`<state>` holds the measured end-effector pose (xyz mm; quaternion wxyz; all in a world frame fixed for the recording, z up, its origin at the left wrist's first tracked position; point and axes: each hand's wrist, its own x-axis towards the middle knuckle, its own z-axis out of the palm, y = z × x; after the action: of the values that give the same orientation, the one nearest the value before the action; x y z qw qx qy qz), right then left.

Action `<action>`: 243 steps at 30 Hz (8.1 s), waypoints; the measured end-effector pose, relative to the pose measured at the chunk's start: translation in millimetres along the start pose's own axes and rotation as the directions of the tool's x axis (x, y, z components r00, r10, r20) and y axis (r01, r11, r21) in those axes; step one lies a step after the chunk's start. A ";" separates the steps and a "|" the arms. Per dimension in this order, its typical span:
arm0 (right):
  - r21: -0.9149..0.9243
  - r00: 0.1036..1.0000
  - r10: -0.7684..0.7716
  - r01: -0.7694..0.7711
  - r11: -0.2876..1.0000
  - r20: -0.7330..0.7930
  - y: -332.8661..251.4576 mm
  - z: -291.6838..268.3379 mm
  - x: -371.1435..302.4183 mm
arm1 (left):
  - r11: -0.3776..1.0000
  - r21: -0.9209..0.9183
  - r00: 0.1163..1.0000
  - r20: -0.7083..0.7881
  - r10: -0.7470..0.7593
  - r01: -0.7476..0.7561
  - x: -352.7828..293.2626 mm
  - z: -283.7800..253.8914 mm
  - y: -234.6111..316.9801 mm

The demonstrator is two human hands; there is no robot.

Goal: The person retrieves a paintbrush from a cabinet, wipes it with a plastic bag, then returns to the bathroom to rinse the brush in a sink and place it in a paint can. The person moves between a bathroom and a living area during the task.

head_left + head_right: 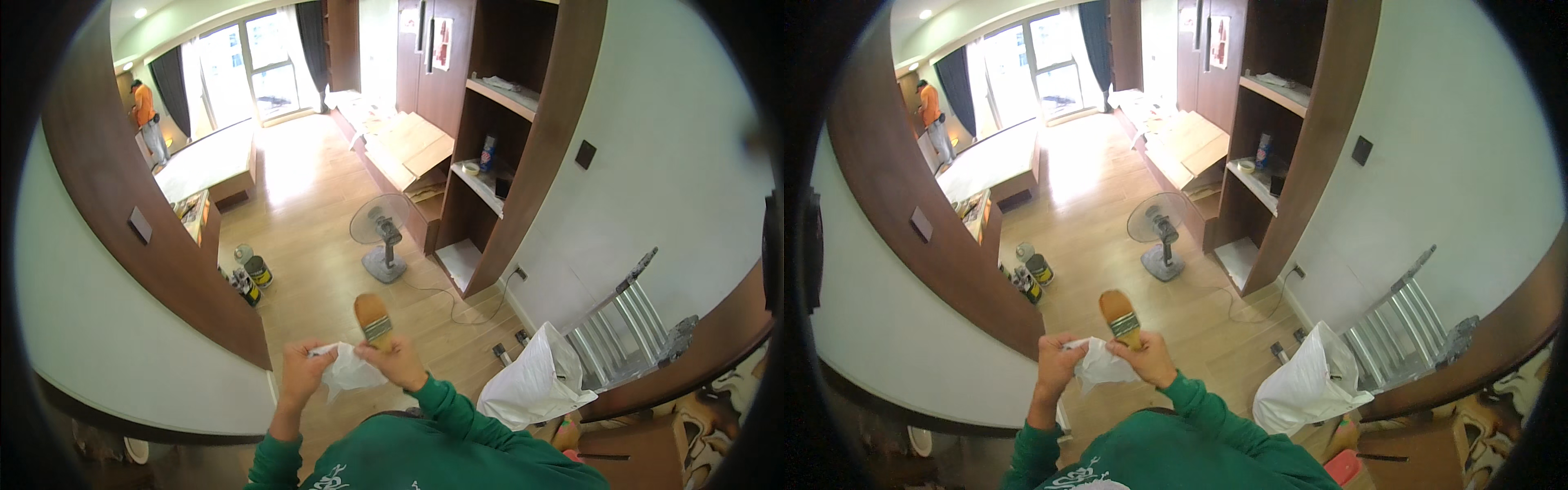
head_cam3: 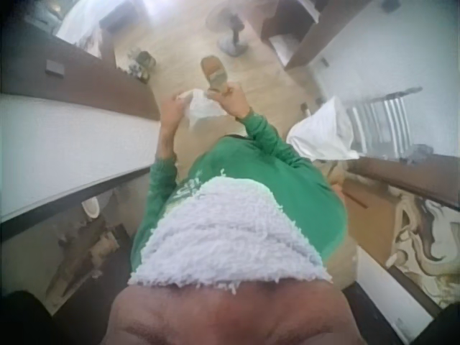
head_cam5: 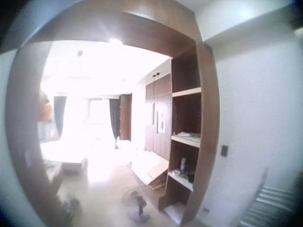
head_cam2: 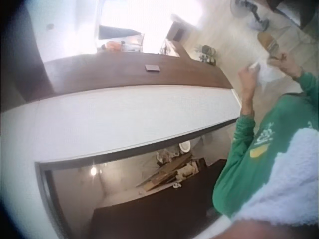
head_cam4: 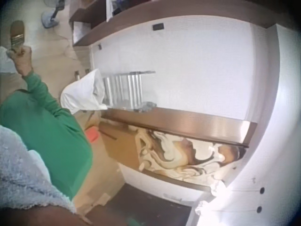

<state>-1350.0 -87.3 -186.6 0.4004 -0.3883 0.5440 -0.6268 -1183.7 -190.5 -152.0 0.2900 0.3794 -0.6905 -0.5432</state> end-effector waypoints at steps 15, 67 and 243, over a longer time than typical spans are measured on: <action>0.155 1.000 -0.024 0.027 0.988 -0.020 -5.7 -59.7 16.8 | 0.987 -0.068 0.985 -0.104 0.140 -0.147 28.6 75.2 55.2; 0.147 0.969 0.086 -0.122 0.982 0.230 -8.5 -29.4 58.7 | 0.992 0.035 0.908 -0.400 0.124 -0.121 -19.3 -8.8 22.8; -0.172 0.206 -0.652 0.978 0.117 0.730 -43.6 44.8 53.6 | 0.576 -0.618 0.637 -0.743 -0.205 -0.535 -99.1 -89.9 -22.3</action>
<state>-1332.5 -149.7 -135.8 -0.0720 -0.8755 0.2637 -0.3986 -1052.1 -157.7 -150.8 0.7401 0.3200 -0.2194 -0.5492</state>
